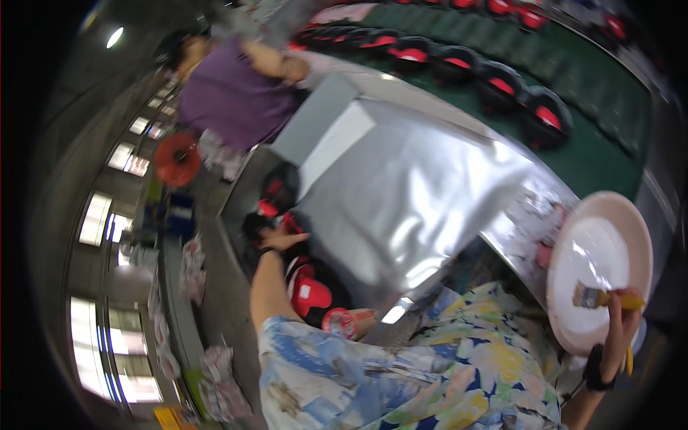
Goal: The worker uses a brush to apply a white adhesive to the internal edges of shoe upper components at a manufacturing station.
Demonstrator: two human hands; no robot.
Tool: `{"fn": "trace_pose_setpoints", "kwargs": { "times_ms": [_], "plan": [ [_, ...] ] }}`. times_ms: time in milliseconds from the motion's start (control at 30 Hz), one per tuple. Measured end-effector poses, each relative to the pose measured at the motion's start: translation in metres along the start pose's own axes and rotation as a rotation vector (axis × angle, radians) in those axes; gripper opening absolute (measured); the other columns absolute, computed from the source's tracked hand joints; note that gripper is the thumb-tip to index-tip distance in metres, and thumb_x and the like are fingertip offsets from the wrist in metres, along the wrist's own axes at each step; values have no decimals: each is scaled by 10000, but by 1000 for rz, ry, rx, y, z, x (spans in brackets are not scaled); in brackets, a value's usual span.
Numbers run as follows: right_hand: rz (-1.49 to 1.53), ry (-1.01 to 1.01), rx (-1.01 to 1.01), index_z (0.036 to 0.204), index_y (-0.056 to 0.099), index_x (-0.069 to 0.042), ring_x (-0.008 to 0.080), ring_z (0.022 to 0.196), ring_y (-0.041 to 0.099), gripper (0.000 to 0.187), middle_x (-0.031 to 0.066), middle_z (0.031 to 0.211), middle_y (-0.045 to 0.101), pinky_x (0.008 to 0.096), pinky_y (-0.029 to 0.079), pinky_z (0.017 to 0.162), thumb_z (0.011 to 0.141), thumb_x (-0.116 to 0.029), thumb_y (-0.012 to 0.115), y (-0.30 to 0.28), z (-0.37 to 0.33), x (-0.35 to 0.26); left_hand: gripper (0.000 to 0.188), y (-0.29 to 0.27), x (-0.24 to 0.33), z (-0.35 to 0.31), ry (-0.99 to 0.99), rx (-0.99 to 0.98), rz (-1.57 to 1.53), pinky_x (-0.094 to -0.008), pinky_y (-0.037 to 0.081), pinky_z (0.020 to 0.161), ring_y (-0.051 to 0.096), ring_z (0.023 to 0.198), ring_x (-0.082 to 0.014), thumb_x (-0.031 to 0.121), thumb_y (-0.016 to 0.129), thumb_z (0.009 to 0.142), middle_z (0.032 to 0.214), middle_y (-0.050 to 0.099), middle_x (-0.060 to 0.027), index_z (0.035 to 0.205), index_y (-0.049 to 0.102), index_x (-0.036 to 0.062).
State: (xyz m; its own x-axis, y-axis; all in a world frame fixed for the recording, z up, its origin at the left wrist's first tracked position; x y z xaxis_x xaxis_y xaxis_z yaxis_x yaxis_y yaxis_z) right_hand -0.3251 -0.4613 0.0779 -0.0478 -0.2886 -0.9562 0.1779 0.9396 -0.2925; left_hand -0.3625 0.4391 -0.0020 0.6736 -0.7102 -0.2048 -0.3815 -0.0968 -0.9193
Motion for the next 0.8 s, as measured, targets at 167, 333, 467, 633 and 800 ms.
{"fn": "trace_pose_setpoints", "kwargs": {
  "times_ms": [167,333,467,633,800],
  "plan": [
    [41,-40,-53,1032,559,-12,124,942,554,95,62,997,566,257,435,846,958,-52,602,31,0,-29,954,0,41,12,-84,127,-245,-463,451,1068,499,1268,-462,522,832,660,1450,338,-274,1339,502,-62],
    [56,-22,-96,1004,558,-16,128,868,589,141,55,923,600,255,468,799,919,-74,654,45,-2,-43,739,14,40,11,-61,181,-133,-457,470,1030,568,1186,-423,482,755,723,1417,389,-279,1270,599,11],
    [105,-36,-68,992,560,-12,129,850,598,132,65,918,604,256,479,777,908,-58,652,36,-15,-45,679,-53,180,-37,348,156,-180,-472,514,922,608,1104,-435,533,686,745,1211,564,-319,1151,652,-9],
    [74,-81,-41,948,573,-5,147,830,620,120,81,886,626,263,486,752,875,-24,666,50,-21,-67,566,-113,363,-109,802,73,-559,-453,524,791,641,906,-419,493,650,749,1075,633,-312,920,686,-45],
    [-59,-158,-5,878,613,-3,170,780,639,105,76,817,656,296,488,726,845,-28,710,50,-30,-83,190,-122,428,-142,927,-452,-1476,-331,493,781,618,974,-148,196,628,923,1042,654,-74,1021,694,46]
  ]
}}
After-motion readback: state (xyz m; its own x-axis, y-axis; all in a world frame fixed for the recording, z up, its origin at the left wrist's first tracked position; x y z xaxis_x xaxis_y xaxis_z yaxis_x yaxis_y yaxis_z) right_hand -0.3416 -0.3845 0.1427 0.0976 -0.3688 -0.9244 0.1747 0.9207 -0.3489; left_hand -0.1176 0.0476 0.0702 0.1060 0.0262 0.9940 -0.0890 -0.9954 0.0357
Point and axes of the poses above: each hand's wrist, its own z-axis towards the middle knuckle, its own y-axis out of the palm, x = y × z, the point moved 8 cm from there along z, towards the middle knuckle
